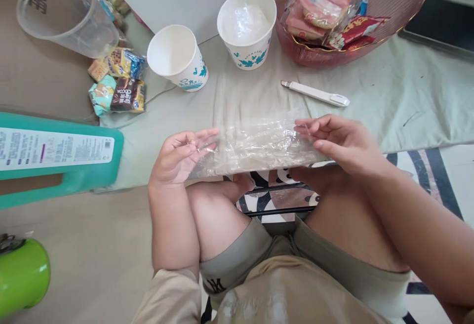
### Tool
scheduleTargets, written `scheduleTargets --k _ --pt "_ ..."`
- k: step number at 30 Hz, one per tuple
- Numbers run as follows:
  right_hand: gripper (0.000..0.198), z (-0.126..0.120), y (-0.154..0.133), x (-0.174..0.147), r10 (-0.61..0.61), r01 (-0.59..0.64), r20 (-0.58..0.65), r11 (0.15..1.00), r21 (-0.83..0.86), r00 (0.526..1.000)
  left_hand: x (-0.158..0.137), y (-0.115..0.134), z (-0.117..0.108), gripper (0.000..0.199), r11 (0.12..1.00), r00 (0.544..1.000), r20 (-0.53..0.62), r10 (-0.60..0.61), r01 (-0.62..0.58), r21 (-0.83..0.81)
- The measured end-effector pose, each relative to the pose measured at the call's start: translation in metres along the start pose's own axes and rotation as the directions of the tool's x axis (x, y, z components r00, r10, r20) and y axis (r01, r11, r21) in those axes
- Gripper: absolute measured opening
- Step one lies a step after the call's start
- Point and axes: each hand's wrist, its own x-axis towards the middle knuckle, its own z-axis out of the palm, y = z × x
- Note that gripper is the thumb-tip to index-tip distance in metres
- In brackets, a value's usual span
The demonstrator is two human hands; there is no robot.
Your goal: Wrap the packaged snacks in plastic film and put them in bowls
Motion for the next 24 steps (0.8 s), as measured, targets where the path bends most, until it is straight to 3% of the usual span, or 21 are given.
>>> scheduleTargets --k 3,7,11,14,18,21,24 --pt "0.04 0.005 -0.001 -0.001 -0.019 0.019 0.018 1.0 -0.005 1.0 0.002 -0.002 0.001 0.04 0.999 0.999 0.002 0.04 -0.04 -0.015" --pt "0.049 0.006 0.002 -0.001 0.007 -0.012 -0.078 0.998 -0.061 0.997 0.004 -0.004 0.001 0.043 0.998 0.997 0.043 0.06 -0.06 -0.004" --pt "0.032 -0.003 -0.003 0.011 -0.03 0.009 -0.178 0.993 -0.117 0.984 0.01 -0.005 0.004 0.042 0.999 0.996 0.073 0.047 -0.046 -0.027" --pt "0.019 -0.007 -0.016 0.032 0.061 -0.08 -0.256 0.995 -0.064 0.965 0.017 -0.004 0.009 0.043 1.0 1.0 0.027 -0.005 0.006 -0.031" --pt "0.018 0.001 -0.026 0.054 0.152 -0.15 -0.363 0.988 0.034 0.919 0.023 -0.003 0.014 0.036 0.995 0.998 -0.033 -0.051 0.048 -0.085" --pt "0.018 0.011 -0.017 0.054 0.082 -0.093 -0.401 0.996 -0.008 0.912 0.022 -0.003 0.015 0.032 0.997 0.999 -0.032 -0.03 0.027 -0.077" --pt "0.021 0.019 -0.004 0.045 0.016 -0.051 -0.341 0.994 -0.094 0.94 0.02 -0.004 0.015 0.033 0.998 0.999 -0.033 -0.003 0.001 -0.063"
